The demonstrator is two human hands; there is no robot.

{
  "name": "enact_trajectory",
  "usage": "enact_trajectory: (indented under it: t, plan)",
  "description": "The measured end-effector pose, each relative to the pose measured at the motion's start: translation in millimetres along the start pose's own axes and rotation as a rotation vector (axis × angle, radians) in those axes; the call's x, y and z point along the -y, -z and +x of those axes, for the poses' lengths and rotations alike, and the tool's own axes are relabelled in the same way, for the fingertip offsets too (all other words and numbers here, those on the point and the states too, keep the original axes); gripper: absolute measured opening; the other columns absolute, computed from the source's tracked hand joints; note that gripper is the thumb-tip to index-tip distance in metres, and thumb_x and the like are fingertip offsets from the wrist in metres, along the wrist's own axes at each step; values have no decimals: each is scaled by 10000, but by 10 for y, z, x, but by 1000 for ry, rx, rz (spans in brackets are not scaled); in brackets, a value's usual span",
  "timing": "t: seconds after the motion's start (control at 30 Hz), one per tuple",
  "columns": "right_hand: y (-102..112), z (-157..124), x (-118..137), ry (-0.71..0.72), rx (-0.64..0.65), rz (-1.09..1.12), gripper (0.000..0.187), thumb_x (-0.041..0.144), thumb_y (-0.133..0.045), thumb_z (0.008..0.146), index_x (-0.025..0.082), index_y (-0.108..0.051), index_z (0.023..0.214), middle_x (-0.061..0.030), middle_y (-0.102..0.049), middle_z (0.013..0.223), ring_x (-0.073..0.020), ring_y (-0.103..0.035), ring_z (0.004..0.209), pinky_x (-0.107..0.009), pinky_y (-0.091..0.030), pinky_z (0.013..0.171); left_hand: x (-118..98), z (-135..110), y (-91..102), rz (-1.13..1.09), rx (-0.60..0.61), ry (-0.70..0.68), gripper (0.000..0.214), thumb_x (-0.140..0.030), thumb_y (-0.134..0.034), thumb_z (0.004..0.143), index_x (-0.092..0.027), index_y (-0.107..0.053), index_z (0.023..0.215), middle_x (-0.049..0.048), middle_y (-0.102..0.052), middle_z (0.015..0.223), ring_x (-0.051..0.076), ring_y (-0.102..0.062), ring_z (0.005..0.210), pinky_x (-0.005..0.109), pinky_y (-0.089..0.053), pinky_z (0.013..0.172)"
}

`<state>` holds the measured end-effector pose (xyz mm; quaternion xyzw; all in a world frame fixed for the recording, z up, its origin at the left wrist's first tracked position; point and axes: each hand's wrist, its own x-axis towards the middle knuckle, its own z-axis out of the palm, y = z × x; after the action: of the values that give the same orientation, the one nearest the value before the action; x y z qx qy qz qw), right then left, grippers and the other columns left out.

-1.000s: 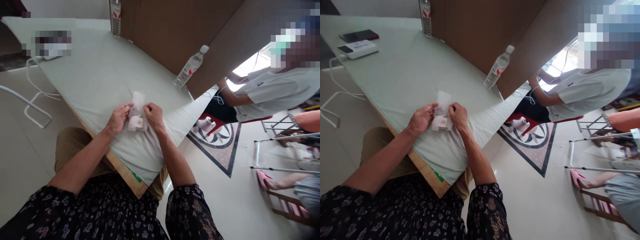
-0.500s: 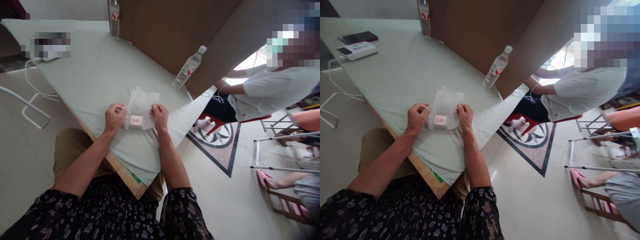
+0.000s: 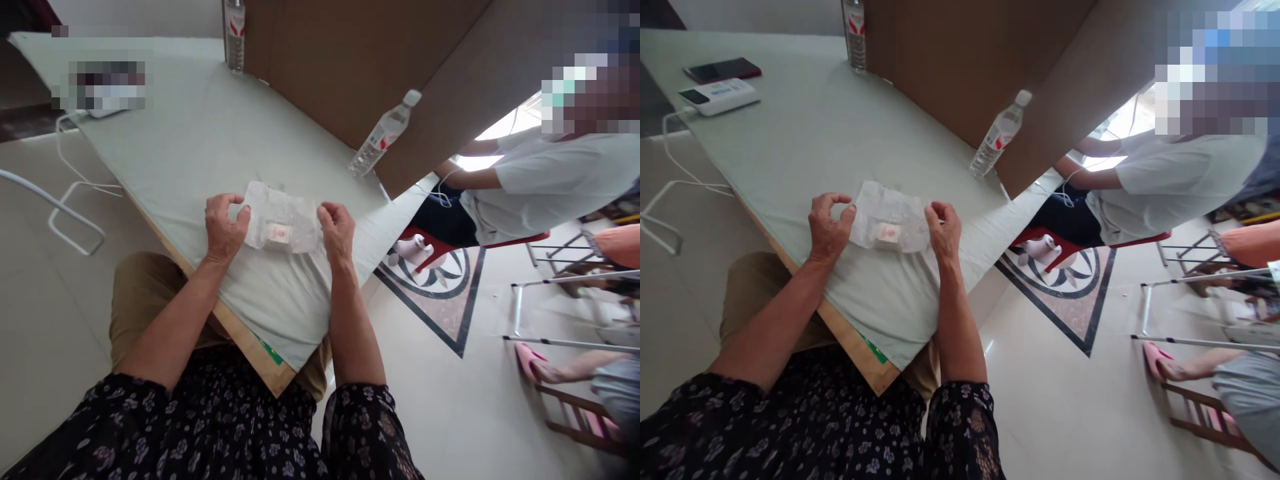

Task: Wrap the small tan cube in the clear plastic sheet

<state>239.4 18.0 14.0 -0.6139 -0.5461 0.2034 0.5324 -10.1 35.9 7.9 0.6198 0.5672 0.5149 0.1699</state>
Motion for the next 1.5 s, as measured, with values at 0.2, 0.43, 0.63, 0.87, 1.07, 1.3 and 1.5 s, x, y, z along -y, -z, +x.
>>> enact_trajectory:
  t: [0.2,0.43,0.63,0.87,1.07,1.3,1.5]
  plan:
    - [-24,-136,239,-38,352,-65,463,584,-744,831,214,-740,1109,-53,-759,952,-211,-677,880,-396,-540,883,-107,-74,23,-23,178,-111,263,-385,-643,891,-218,-683,1090,82,-747,1011,288,-659,1095,466,-410,1135]
    - [293,-483,438,-3,829,112,366,500,-740,889,243,-771,1148,-10,-758,852,-172,-683,800,-324,-532,790,-157,-138,379,-61,532,-104,462,-531,-404,1022,-230,-750,966,17,-626,579,241,-661,677,370,-512,783]
    - [314,-610,374,-14,602,-70,255,423,-665,930,216,-790,1012,-30,-773,870,-172,-659,755,-322,-519,732,-162,-166,438,271,583,-230,220,-398,-732,824,-242,-772,973,45,-723,737,300,-705,817,455,-516,926]
    - [-186,-472,240,281,448,-283,552,306,-794,824,193,-657,1347,-160,-680,1422,-296,-630,1310,-480,-499,1114,-206,-217,218,330,738,-323,876,-408,-807,763,-164,-475,1536,202,-547,1579,415,-430,1534,537,-342,1247]
    - [-54,-354,-52,162,155,-235,456,365,-725,863,249,-647,1297,-103,-730,1302,-278,-675,1188,-492,-521,1077,-178,-208,168,506,868,-241,974,-542,-748,826,-133,-345,1612,222,-418,1682,402,-320,1605,545,-248,1307]
    - [530,-202,-327,-34,-122,-513,461,323,-717,797,215,-649,1240,-151,-703,1294,-342,-640,1196,-614,-482,1060,-133,-198,114,513,831,-251,954,-569,-735,838,-134,-377,1608,214,-402,1692,416,-295,1609,568,-210,1316]
    - [179,-363,90,286,-33,-511,364,244,-592,931,218,-652,1289,-147,-640,1456,-310,-573,1365,-587,-428,1183,-199,-117,114,460,785,-299,744,-490,-617,939,-166,-427,1582,191,-425,1683,382,-343,1593,584,-267,1295]
